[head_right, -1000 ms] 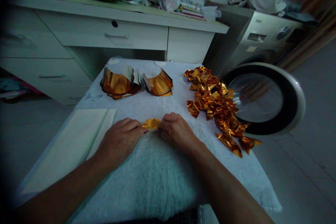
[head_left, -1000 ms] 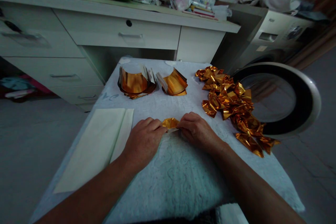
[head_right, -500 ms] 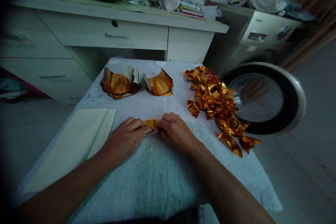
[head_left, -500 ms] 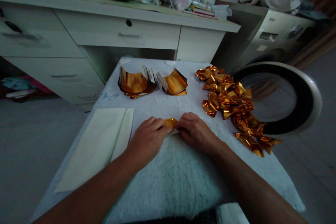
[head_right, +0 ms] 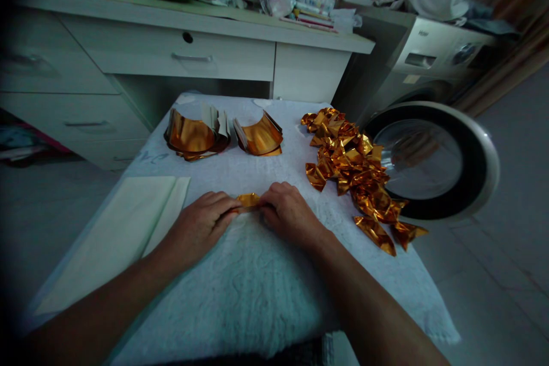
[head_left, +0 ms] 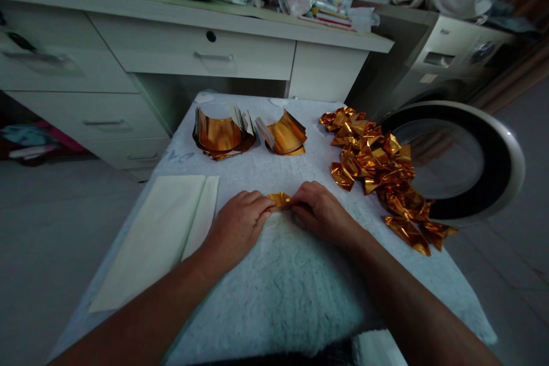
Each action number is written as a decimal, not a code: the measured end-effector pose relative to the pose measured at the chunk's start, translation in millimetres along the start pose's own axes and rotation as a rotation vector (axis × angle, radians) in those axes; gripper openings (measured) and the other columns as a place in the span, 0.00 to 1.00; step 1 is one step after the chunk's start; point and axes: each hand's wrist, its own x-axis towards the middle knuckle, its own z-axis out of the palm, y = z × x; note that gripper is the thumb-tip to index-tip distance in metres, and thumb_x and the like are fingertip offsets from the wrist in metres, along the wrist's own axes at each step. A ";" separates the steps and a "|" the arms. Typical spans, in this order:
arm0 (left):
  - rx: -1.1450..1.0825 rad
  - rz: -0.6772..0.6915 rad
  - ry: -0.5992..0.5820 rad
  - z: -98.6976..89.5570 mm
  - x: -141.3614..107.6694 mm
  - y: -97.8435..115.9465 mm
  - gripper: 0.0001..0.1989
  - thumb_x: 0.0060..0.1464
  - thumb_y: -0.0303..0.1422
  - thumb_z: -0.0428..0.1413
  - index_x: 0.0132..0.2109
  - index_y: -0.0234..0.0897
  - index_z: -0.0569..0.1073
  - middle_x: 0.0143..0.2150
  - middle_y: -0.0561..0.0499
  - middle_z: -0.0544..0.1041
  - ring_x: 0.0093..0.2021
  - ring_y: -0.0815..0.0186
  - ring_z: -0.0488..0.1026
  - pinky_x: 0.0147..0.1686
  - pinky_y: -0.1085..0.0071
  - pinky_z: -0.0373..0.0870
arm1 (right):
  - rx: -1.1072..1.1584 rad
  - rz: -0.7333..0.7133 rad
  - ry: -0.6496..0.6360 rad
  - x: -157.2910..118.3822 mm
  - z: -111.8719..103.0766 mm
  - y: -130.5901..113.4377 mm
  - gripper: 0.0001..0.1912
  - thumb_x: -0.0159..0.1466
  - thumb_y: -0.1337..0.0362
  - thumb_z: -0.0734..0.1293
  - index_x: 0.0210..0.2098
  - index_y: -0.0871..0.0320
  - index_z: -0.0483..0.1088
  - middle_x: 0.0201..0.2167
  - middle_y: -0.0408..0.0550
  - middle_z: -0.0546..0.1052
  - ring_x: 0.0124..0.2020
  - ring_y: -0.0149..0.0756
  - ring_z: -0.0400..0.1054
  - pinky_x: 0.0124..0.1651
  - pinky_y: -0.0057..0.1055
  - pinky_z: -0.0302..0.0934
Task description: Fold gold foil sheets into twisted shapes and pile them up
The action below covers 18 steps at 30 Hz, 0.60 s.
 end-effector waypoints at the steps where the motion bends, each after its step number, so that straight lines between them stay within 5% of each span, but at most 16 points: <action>1: 0.003 -0.011 0.010 0.1 0.1 -0.1 0.08 0.62 0.26 0.52 0.42 0.38 0.75 0.37 0.50 0.76 0.39 0.62 0.72 0.41 0.64 0.71 | 0.004 0.023 -0.002 0.5 -0.1 -0.4 0.07 0.62 0.74 0.66 0.37 0.59 0.74 0.34 0.48 0.74 0.39 0.37 0.65 0.44 0.34 0.57; 18: 0.183 -0.152 -0.025 -0.8 2.5 2.2 0.12 0.64 0.31 0.48 0.33 0.37 0.72 0.31 0.50 0.74 0.33 0.62 0.72 0.37 0.64 0.68 | 0.023 0.168 0.000 6.3 2.0 -0.3 0.04 0.64 0.70 0.66 0.33 0.58 0.72 0.31 0.45 0.75 0.36 0.36 0.65 0.43 0.34 0.53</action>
